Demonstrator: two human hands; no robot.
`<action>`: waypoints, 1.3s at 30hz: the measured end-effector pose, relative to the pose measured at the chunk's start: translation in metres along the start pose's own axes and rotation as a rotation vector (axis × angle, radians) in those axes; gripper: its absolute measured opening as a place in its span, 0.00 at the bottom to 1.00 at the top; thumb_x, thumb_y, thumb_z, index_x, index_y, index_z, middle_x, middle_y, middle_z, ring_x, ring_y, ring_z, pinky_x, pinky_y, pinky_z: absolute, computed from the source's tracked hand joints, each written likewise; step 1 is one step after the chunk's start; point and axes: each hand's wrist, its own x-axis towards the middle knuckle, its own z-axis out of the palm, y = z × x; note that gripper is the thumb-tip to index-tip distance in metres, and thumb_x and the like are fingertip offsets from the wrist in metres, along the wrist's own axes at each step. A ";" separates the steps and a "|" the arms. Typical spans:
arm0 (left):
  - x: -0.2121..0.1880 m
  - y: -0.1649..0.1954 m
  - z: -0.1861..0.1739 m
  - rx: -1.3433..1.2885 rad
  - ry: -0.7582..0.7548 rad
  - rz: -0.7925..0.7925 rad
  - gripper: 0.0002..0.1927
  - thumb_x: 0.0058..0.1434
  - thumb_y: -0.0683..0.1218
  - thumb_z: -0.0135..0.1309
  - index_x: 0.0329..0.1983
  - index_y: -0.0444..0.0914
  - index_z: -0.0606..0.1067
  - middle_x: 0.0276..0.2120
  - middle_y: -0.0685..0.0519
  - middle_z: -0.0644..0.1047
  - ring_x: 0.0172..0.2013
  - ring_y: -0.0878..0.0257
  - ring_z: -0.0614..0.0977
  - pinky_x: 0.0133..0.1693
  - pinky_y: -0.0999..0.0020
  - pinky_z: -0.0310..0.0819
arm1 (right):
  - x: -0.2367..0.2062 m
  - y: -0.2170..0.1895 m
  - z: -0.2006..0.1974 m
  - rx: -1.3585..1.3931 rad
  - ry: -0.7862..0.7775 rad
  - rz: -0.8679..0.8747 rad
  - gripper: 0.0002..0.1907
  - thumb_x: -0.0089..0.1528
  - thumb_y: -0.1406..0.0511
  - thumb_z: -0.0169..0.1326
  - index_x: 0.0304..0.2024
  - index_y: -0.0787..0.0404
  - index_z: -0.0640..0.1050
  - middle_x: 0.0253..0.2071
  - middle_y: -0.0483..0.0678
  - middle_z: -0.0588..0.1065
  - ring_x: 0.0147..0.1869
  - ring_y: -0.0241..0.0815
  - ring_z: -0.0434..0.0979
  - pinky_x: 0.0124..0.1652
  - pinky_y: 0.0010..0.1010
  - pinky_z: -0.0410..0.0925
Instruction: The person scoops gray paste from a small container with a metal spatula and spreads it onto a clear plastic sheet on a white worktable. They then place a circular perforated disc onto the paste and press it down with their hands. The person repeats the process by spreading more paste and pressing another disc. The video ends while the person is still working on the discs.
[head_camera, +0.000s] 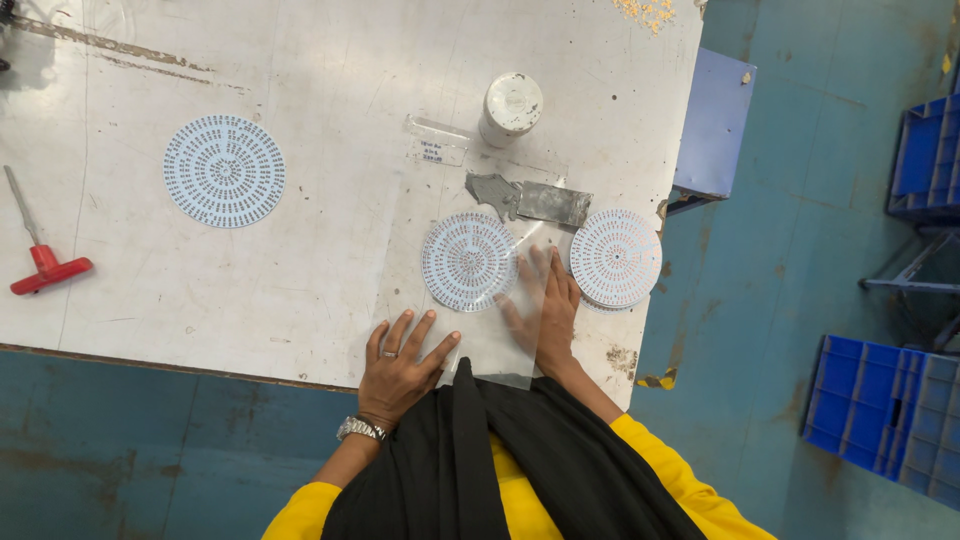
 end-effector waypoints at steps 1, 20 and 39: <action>0.000 0.000 -0.001 0.004 0.001 0.001 0.27 0.60 0.56 0.59 0.64 0.61 0.72 0.65 0.54 0.70 0.67 0.53 0.65 0.64 0.48 0.56 | 0.000 0.000 -0.001 -0.003 0.006 -0.006 0.34 0.61 0.51 0.60 0.65 0.60 0.74 0.73 0.53 0.64 0.80 0.56 0.54 0.69 0.47 0.50; -0.003 -0.002 0.006 0.025 -0.010 0.022 0.27 0.61 0.56 0.58 0.65 0.61 0.72 0.67 0.57 0.69 0.67 0.53 0.65 0.65 0.45 0.56 | 0.002 -0.002 -0.002 -0.004 -0.027 0.019 0.40 0.50 0.60 0.63 0.66 0.55 0.72 0.72 0.50 0.64 0.80 0.53 0.53 0.70 0.47 0.50; -0.009 -0.006 0.019 0.104 0.103 0.050 0.29 0.66 0.64 0.52 0.71 0.66 0.63 0.73 0.56 0.61 0.72 0.51 0.58 0.66 0.37 0.50 | 0.000 -0.003 -0.005 0.036 -0.001 0.009 0.35 0.58 0.56 0.63 0.65 0.61 0.73 0.71 0.53 0.65 0.79 0.56 0.55 0.69 0.48 0.50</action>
